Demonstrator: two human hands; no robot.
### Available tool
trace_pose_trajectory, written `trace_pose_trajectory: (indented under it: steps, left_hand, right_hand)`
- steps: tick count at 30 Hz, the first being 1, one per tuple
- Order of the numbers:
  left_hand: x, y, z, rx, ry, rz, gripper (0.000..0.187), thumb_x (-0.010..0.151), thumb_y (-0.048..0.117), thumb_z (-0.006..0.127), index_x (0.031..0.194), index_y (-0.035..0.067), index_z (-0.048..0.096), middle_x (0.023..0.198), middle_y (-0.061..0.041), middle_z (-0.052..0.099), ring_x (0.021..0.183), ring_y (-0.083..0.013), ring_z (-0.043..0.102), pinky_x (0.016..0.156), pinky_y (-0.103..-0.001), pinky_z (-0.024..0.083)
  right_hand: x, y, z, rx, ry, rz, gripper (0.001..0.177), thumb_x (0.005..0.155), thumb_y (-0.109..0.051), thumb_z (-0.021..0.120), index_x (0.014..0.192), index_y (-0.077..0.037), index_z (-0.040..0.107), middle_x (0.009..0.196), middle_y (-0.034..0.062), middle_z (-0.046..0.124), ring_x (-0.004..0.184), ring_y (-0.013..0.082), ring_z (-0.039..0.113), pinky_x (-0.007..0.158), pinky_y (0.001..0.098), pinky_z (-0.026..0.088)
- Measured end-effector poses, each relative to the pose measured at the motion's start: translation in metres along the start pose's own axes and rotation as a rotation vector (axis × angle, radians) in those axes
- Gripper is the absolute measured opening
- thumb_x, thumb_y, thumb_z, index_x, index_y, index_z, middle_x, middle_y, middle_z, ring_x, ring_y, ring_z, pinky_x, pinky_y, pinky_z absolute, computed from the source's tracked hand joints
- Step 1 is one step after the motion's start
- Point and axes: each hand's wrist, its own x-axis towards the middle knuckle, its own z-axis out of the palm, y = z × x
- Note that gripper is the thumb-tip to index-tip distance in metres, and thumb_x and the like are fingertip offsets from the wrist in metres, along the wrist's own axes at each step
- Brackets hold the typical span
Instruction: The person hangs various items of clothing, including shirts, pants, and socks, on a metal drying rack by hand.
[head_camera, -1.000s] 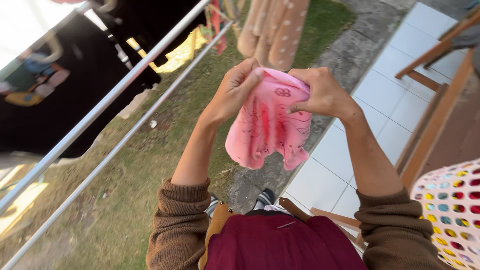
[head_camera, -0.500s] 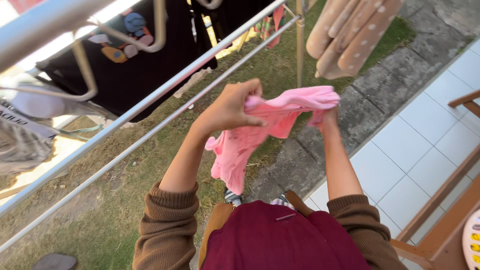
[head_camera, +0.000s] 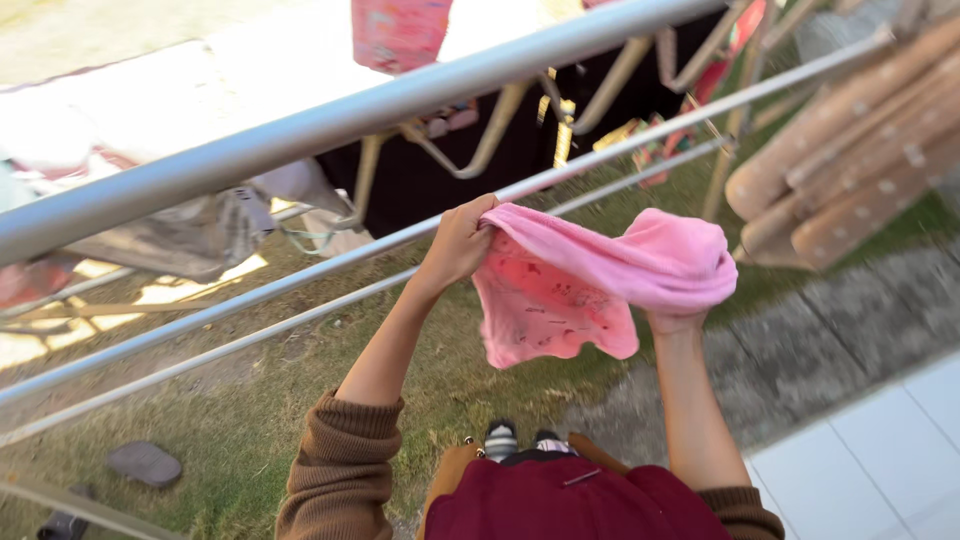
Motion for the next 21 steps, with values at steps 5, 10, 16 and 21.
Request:
trace_pose_trajectory:
  steps: [5, 10, 16, 21]
  left_hand:
    - [-0.015, -0.001, -0.068, 0.067, 0.2, -0.091, 0.013, 0.091, 0.007, 0.053, 0.094, 0.001, 0.064, 0.072, -0.013, 0.061, 0.067, -0.0189, 0.058, 0.064, -0.035, 0.048]
    - [-0.041, -0.003, -0.161, 0.2, 0.389, -0.113, 0.014, 0.086, 0.006, 0.056, 0.094, 0.0, 0.065, 0.079, -0.011, 0.061, 0.073, -0.0187, 0.055, 0.067, -0.036, 0.044]
    - [-0.065, 0.012, -0.252, 0.298, 0.71, 0.175, 0.014, 0.105, 0.012, 0.056, 0.098, 0.001, 0.06, 0.086, -0.01, 0.062, 0.08, -0.0179, 0.059, 0.075, -0.035, 0.049]
    - [-0.068, 0.016, -0.321, 0.567, 1.088, 0.198, 0.021, 0.114, 0.017, 0.046, 0.102, 0.0, 0.052, 0.078, -0.015, 0.054, 0.07, -0.024, 0.052, 0.067, -0.04, 0.04]
  right_hand:
    - [0.046, 0.021, 0.067, -0.21, -0.212, 0.151, 0.037, 0.106, -0.036, 0.056, 0.125, -0.004, 0.06, 0.126, 0.0152, 0.067, 0.119, 0.0307, 0.065, 0.109, 0.0494, 0.052]
    - [0.097, 0.037, 0.139, -0.336, -0.413, 0.2, 0.037, 0.105, -0.035, 0.058, 0.125, -0.004, 0.059, 0.123, 0.0155, 0.067, 0.116, 0.0305, 0.066, 0.106, 0.0484, 0.053]
    - [0.15, 0.059, 0.22, -0.44, -0.588, 0.144, 0.036, 0.104, -0.033, 0.06, 0.124, -0.003, 0.059, 0.12, 0.0159, 0.067, 0.113, 0.0303, 0.066, 0.102, 0.0471, 0.053]
    - [0.189, 0.098, 0.283, -0.511, -0.663, 0.029, 0.036, 0.104, -0.032, 0.062, 0.124, -0.002, 0.058, 0.118, 0.0162, 0.067, 0.11, 0.0301, 0.066, 0.099, 0.046, 0.053]
